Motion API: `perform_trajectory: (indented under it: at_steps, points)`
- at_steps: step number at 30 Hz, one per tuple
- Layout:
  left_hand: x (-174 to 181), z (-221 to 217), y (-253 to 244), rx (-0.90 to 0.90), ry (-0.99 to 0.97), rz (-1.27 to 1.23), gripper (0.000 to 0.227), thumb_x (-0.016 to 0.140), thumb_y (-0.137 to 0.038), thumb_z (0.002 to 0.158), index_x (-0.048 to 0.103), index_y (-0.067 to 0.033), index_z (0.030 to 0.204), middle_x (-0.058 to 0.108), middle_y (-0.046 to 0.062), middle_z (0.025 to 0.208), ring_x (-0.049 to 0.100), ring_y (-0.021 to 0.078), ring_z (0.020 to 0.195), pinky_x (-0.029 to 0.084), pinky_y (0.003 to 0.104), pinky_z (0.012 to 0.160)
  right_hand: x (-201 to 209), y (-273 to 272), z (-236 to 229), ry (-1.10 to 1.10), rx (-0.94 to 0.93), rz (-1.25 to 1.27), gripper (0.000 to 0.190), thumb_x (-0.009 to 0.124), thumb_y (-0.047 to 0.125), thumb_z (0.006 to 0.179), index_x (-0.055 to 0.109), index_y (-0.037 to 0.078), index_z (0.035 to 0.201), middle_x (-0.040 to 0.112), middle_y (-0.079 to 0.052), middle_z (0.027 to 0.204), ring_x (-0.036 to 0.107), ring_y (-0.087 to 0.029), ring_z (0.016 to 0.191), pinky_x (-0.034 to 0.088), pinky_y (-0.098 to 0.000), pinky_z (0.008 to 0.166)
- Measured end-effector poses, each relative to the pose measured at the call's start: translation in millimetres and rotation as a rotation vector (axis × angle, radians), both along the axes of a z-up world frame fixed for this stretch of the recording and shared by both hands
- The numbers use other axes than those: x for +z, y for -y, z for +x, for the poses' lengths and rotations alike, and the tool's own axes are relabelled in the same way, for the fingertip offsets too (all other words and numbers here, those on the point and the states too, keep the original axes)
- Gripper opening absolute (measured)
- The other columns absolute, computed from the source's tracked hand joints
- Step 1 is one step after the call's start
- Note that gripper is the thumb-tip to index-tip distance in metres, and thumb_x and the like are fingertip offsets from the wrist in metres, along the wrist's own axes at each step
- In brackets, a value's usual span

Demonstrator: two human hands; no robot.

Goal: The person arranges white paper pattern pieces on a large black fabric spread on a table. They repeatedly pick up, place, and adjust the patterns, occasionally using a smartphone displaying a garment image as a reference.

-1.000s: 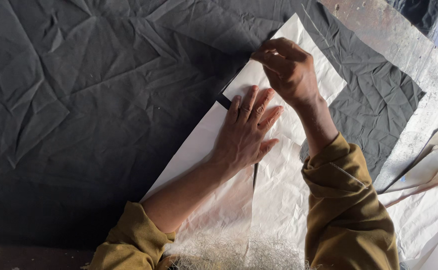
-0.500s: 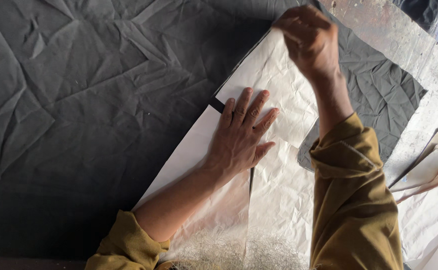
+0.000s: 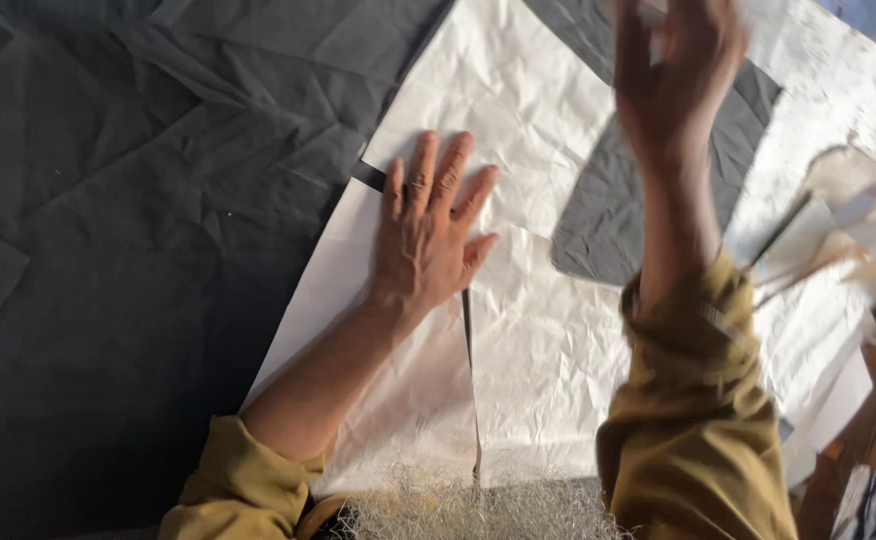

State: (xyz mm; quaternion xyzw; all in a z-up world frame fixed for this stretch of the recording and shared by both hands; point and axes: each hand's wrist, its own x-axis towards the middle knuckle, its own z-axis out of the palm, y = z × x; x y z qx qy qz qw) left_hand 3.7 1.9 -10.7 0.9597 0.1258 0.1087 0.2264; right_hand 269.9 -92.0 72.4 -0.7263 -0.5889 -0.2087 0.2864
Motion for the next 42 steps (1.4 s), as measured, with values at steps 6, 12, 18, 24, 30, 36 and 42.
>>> perform_trajectory:
  at_steps: [6,12,18,24,30,36,42]
  points:
    - [-1.0,-3.4,2.1,-0.016,0.079,0.039,0.07,0.059,-0.055,0.102,0.044,-0.0215,0.161,0.015,0.016,0.171,0.011,0.0441,0.156,0.016,0.067,0.123,-24.2,151.6,-238.8,-0.252,-0.278,-0.113,0.023,0.068,-0.009,0.096,0.057,-0.003,0.115,0.067,-0.014,0.112,0.067,-0.03,0.109,0.053,-0.0408,0.092]
    - [-11.4,-8.8,8.1,-0.03,0.078,0.121,0.07,0.063,-0.054,0.103,0.045,-0.0201,0.163,0.018,0.017,0.172,0.012,0.0457,0.156,0.015,0.069,0.122,-67.9,224.4,-344.2,-0.313,-0.637,-0.174,0.017,0.067,0.002,0.095,0.059,0.009,0.108,0.068,-0.01,0.121,0.06,-0.03,0.12,0.042,-0.0432,0.105]
    - [6.2,-12.0,-1.5,-0.062,0.171,0.139,0.073,0.064,-0.056,0.106,0.043,-0.0173,0.165,0.012,0.018,0.172,0.008,0.0483,0.155,0.013,0.073,0.12,-88.9,232.8,-358.9,-0.285,-0.668,-0.089,0.011,0.062,0.007,0.102,0.058,0.01,0.111,0.066,-0.008,0.129,0.057,-0.03,0.128,0.038,-0.0432,0.107]
    - [27.7,-109.6,54.0,-0.232,-0.129,0.121,0.069,0.058,-0.06,0.098,0.042,-0.0285,0.157,0.003,0.011,0.172,0.0,0.0464,0.155,0.006,0.076,0.116,-77.2,235.3,-365.8,-0.282,-0.648,-0.042,0.01,0.06,0.008,0.102,0.057,0.01,0.111,0.066,-0.008,0.129,0.056,-0.031,0.129,0.038,-0.0451,0.108]
    - [-2.9,-175.0,41.4,-0.207,-0.105,0.153,0.078,0.053,-0.069,0.092,0.041,-0.0306,0.159,0.007,0.008,0.172,0.004,0.0427,0.155,0.005,0.074,0.119,-88.7,241.9,-367.3,-0.349,-0.643,-0.041,0.009,0.06,0.008,0.102,0.058,0.01,0.11,0.066,-0.007,0.129,0.056,-0.031,0.129,0.038,-0.0445,0.108]
    - [24.9,-156.2,29.7,-0.204,-0.097,0.222,0.079,0.058,-0.066,0.093,0.045,-0.0247,0.159,0.009,0.012,0.174,0.002,0.0479,0.155,0.005,0.076,0.115,-82.4,246.6,-350.8,-0.406,-0.617,0.006,0.011,0.069,0.007,0.097,0.063,0.01,0.107,0.065,-0.008,0.129,0.056,-0.027,0.128,0.045,-0.043,0.105]
    - [21.2,-45.8,65.6,-0.304,-0.002,0.177,0.081,0.062,-0.065,0.092,0.041,-0.0298,0.162,0.007,0.009,0.175,0.0,0.0443,0.158,0.005,0.073,0.122,-61.2,197.3,-253.2,-0.715,-0.636,0.195,0.007,0.076,0.006,0.094,0.073,0.005,0.1,0.073,-0.008,0.097,0.075,-0.017,0.087,0.059,-0.027,0.066]
